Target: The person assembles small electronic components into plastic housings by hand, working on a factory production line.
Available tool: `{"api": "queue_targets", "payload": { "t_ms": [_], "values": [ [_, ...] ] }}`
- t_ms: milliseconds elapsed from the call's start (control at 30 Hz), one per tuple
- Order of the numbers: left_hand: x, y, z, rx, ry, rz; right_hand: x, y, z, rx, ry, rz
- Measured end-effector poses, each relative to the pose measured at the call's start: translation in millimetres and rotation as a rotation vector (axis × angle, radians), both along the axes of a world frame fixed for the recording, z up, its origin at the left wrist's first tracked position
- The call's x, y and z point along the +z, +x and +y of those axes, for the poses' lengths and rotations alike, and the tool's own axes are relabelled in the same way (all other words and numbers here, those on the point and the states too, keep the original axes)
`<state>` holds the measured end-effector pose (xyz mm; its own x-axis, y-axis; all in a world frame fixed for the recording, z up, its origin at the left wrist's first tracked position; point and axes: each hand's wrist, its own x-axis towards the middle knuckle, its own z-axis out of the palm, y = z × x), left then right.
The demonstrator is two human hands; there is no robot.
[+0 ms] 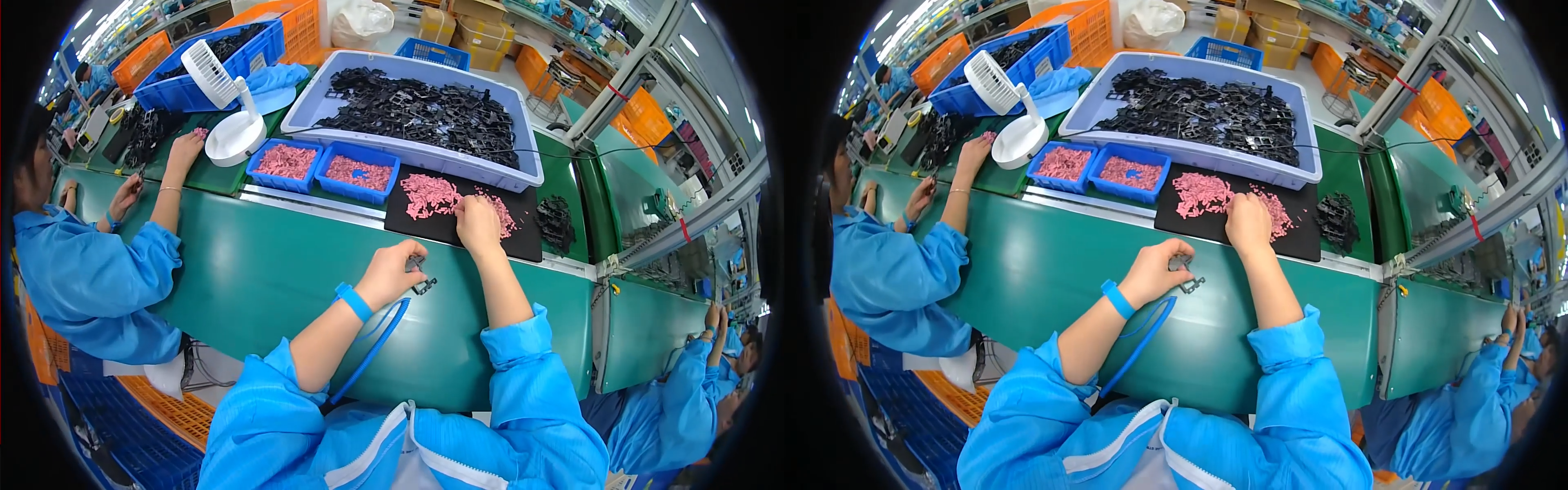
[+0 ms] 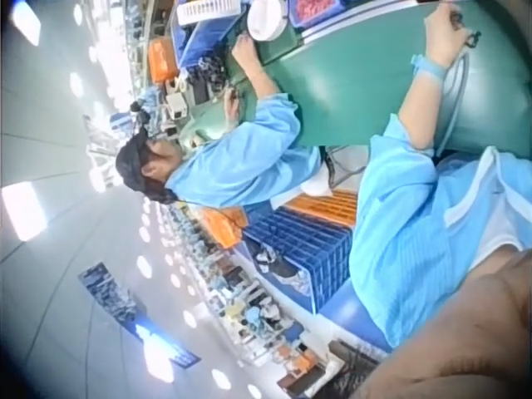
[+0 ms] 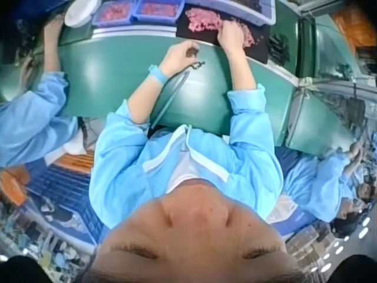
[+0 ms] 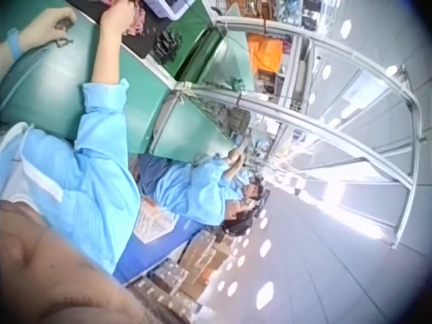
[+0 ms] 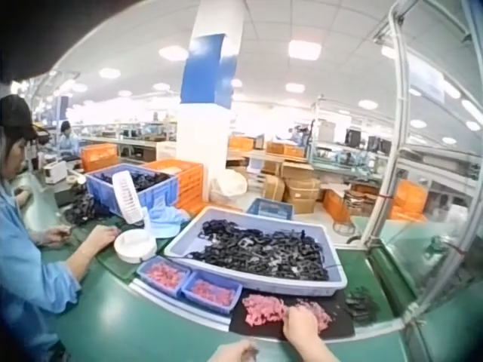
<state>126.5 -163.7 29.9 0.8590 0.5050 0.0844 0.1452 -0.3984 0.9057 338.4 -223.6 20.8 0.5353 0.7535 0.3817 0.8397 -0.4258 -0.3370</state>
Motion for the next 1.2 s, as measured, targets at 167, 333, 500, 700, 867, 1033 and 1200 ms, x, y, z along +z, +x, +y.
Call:
{"api": "queue_targets", "payload": {
  "t_ms": [167,333,500,700,867,1033,1200],
  "values": [
    [-10.2,-1.0,13.6,0.003,-0.131,-0.073,2.1,-5.1,-4.0,0.044,-0.008,-0.077],
    [-20.7,2.4,21.9,-0.035,-0.250,-0.149,6.4,-45.1,-32.8,0.220,0.210,0.097],
    [-16.5,3.9,19.2,-0.165,-0.455,-0.232,1.0,-89.8,-43.0,0.350,0.252,0.418],
    [-17.4,9.1,9.2,-0.038,-0.632,-0.291,-7.4,-91.1,-38.7,0.259,0.387,0.625],
    [-12.1,8.7,-0.3,0.040,-0.799,-0.097,-7.2,-82.2,-41.6,0.198,0.385,0.764],
    [-15.5,6.8,9.0,0.099,-0.709,-0.144,-1.2,-73.3,-41.5,0.393,0.274,0.338],
    [-14.5,9.0,6.4,0.117,-0.712,-0.140,0.8,-66.9,-41.5,0.488,0.250,0.239]
  ]
}}
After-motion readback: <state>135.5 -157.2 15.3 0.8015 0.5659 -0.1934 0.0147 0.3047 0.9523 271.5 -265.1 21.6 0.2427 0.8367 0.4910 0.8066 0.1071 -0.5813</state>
